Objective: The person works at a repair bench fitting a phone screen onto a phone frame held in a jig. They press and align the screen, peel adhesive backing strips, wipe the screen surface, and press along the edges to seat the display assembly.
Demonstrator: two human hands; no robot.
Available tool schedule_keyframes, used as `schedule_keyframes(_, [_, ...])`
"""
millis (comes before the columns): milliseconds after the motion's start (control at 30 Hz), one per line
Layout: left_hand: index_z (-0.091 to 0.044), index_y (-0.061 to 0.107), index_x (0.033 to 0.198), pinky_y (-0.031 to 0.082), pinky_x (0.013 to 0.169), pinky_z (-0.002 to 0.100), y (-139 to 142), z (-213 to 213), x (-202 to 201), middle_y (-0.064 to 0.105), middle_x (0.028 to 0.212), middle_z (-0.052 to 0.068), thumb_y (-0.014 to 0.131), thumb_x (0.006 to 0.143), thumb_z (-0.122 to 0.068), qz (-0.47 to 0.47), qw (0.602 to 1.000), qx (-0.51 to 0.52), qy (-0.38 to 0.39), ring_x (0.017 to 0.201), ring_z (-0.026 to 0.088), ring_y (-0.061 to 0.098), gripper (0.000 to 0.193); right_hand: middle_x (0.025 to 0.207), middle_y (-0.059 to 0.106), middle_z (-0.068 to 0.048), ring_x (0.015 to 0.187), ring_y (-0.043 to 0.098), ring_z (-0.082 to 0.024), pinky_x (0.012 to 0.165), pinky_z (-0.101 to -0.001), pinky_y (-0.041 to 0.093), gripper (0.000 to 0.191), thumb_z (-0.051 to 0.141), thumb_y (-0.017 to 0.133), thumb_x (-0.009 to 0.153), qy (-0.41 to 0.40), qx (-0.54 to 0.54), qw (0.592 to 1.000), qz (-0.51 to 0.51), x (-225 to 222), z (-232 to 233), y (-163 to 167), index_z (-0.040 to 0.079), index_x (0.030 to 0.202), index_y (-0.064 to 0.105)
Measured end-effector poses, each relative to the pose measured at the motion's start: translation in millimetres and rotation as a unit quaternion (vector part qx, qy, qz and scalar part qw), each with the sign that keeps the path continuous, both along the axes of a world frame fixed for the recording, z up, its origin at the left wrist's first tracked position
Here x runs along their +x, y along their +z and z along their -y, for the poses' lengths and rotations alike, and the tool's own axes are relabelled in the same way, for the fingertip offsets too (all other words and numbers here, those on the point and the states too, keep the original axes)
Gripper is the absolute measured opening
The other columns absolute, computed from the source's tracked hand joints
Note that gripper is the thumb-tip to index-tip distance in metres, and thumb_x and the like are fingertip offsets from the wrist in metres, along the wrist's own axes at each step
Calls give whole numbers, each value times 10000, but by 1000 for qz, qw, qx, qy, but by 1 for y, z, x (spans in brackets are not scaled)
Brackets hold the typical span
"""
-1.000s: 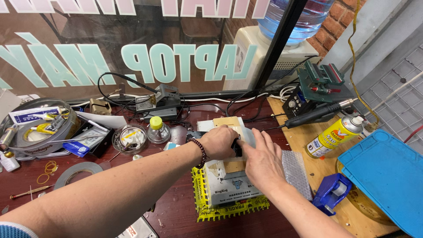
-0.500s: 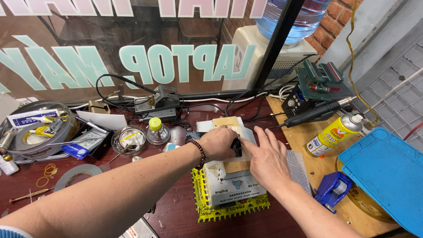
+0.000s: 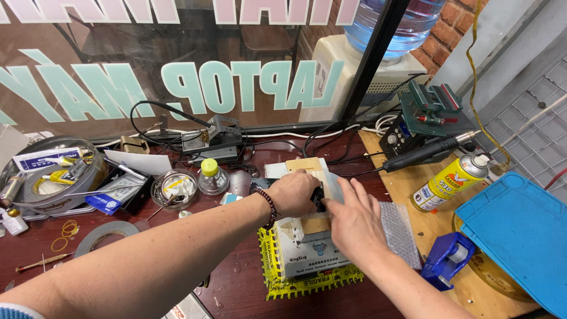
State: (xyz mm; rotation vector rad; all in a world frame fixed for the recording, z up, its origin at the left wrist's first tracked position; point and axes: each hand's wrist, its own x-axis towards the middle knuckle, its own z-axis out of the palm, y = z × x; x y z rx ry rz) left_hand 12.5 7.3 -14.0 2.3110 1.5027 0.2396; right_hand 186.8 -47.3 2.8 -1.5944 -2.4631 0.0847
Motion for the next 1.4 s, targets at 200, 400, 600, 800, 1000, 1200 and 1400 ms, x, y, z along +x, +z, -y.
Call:
schedule_keyframes(200, [-72, 731, 1073, 552, 951, 445, -3, -2, -1, 714, 1062, 189, 814, 770, -280, 2, 1000, -18, -6, 1102, 351, 672, 377, 1539, 375, -205, 1443, 318, -382, 1140, -539, 254, 435, 43, 548, 866, 12, 19, 1000, 0, -3, -10, -4, 154, 1254, 712])
schedule_keyframes(400, [-80, 729, 1078, 553, 932, 447, -5, -3, -2, 699, 1068, 197, 813, 757, -251, 9, 1000, -10, -9, 1097, 353, 664, 373, 1519, 401, -188, 1436, 332, -369, 1142, -555, 250, 556, 4, 552, 805, 13, 36, 999, 17, 1, 5, -16, 174, 1309, 715])
schedule_keyframes(600, [-87, 741, 1037, 538, 946, 445, -5, -3, -1, 719, 1044, 181, 820, 729, -259, 12, 1000, 5, -24, 1125, 343, 643, 361, 1512, 458, -117, 1477, 350, -317, 1187, -508, 278, 337, 61, 604, 855, -10, 0, 999, -41, 1, -9, -3, 174, 1132, 759])
schedule_keyframes(800, [-56, 729, 1017, 561, 922, 456, -6, -3, -2, 737, 1023, 193, 787, 779, -222, 4, 999, 27, -26, 1061, 362, 681, 296, 1567, 375, -158, 1479, 283, -371, 1123, -586, 211, 610, -2, 580, 769, 29, 0, 999, 24, -9, 1, 3, 239, 1309, 725])
schedule_keyframes(1000, [-65, 718, 1059, 557, 921, 459, -11, -4, -2, 717, 1044, 195, 787, 776, -220, 10, 1000, 11, -15, 1081, 362, 671, 330, 1568, 377, -134, 1446, 277, -341, 1149, -586, 205, 518, 61, 610, 799, 26, 0, 997, 69, -8, 7, 7, 215, 1279, 724])
schedule_keyframes(1200, [6, 713, 1056, 531, 970, 427, -20, -8, 0, 738, 1054, 198, 748, 835, -226, -22, 996, 47, -78, 1100, 365, 651, 322, 1563, 409, -122, 1441, 293, -332, 1152, -591, 205, 490, 63, 641, 761, 19, 14, 999, 37, -9, 4, 13, 218, 1208, 766])
schedule_keyframes(1400, [63, 668, 1069, 512, 1002, 403, -17, -13, 1, 713, 1073, 228, 821, 753, -322, -33, 996, 10, -80, 1130, 365, 622, 521, 1580, 394, -124, 1440, 293, -327, 1155, -573, 203, 462, 75, 661, 764, 5, 3, 1000, 24, -3, -5, 6, 221, 1187, 774])
